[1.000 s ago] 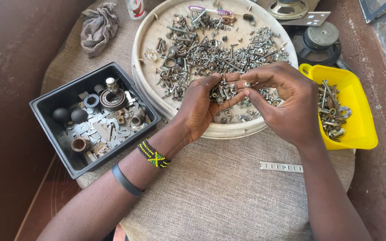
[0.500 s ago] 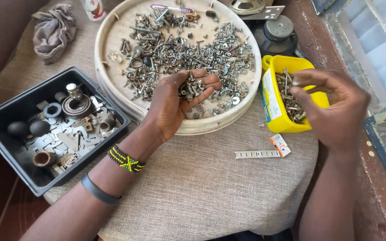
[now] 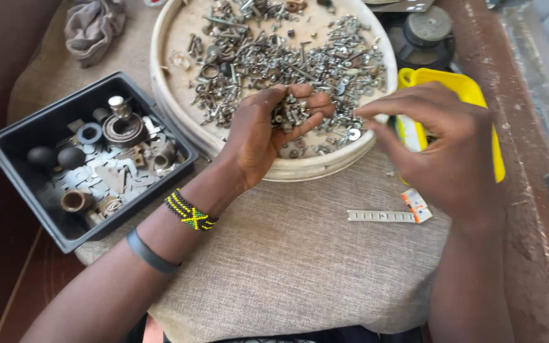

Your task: Sorting through a large tray of mixed metal screws and small hardware to pick out specific items and place them into a yellow container.

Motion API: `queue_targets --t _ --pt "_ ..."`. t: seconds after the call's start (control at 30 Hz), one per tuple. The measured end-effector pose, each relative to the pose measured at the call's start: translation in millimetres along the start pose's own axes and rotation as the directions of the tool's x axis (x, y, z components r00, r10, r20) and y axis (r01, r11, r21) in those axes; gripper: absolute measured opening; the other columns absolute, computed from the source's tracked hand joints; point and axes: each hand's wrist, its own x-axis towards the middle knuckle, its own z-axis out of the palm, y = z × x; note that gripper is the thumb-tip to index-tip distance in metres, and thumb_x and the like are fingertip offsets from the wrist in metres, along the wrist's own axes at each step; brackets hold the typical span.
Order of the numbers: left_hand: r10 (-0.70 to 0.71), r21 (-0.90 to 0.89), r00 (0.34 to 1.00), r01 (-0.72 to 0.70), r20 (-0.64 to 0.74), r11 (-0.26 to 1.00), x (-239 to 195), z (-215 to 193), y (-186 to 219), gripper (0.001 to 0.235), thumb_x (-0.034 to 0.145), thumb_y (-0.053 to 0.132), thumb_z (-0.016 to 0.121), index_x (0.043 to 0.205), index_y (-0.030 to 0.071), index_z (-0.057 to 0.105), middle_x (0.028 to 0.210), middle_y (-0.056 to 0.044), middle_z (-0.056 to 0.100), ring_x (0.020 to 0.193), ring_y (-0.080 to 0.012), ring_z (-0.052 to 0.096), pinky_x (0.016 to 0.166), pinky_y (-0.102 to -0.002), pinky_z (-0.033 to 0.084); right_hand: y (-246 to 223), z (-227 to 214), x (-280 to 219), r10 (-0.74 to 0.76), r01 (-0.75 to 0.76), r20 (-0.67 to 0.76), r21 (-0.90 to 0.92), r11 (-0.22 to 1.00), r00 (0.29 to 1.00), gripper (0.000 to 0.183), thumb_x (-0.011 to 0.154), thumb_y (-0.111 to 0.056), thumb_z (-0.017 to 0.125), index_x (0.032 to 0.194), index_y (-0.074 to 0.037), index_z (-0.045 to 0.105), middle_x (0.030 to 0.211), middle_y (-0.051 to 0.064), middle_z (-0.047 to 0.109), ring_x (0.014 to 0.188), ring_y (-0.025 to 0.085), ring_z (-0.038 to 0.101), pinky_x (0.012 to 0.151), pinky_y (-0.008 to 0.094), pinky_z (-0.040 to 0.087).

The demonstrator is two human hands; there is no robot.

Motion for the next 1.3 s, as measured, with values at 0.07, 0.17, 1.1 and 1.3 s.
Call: queue_targets --t 0.07,0.17,1.1,1.3 --pt "0.007 0.026 1.000 -0.007 -0.010 1.000 5.1 -6.3 -5.2 0.034 0.109 0.016 0.036 0.109 -0.006 0.062 0.115 -0.031 0.074 0.108 -0.0374 0.073 0.094 -0.040 0.062 -6.8 17.5 15.9 -0.084 0.083 0.052 0.014 0.996 0.995 0.020 0.094 0.004 0.085 0.113 -0.001 0.077 0.109 0.015 0.077 0.101 0.028 0.072 0.092 0.043 0.055" --pt "0.031 0.018 0.999 -0.031 -0.017 0.999 17.2 -14.9 -14.8 0.030 0.106 0.015 0.042 0.110 -0.003 0.065 0.108 -0.021 0.072 0.094 -0.0254 0.067 0.079 -0.035 0.060 -6.9 44.1 27.2 -0.157 0.168 0.138 -0.076 0.983 0.978 0.033 0.087 -0.013 0.088 0.118 -0.010 0.077 0.114 0.008 0.077 0.105 0.029 0.067 0.091 0.046 0.049" --pt "-0.054 -0.070 0.996 0.050 -0.065 0.996 20.2 -19.2 -14.9 0.024 0.106 0.013 0.047 0.119 -0.005 0.058 0.107 -0.017 0.062 0.083 -0.0199 0.061 0.068 -0.026 0.061 2.5 68.1 26.1 -0.020 0.026 -0.057 0.117 0.993 0.998 0.043 0.087 0.003 0.087 0.126 -0.004 0.069 0.100 0.009 0.072 0.091 0.021 0.068 0.089 0.037 0.056" --pt "-0.006 -0.154 1.000 0.002 -0.026 0.988 13.9 -11.3 -11.0 0.020 0.106 0.008 0.045 0.104 -0.007 0.059 0.118 -0.021 0.062 0.108 -0.0320 0.066 0.096 -0.042 0.062 0.5 59.4 26.7 0.063 -0.021 -0.120 0.322 0.946 0.991 0.030 0.091 0.009 0.078 0.118 0.004 0.067 0.114 0.019 0.071 0.106 0.028 0.072 0.098 0.038 0.062"
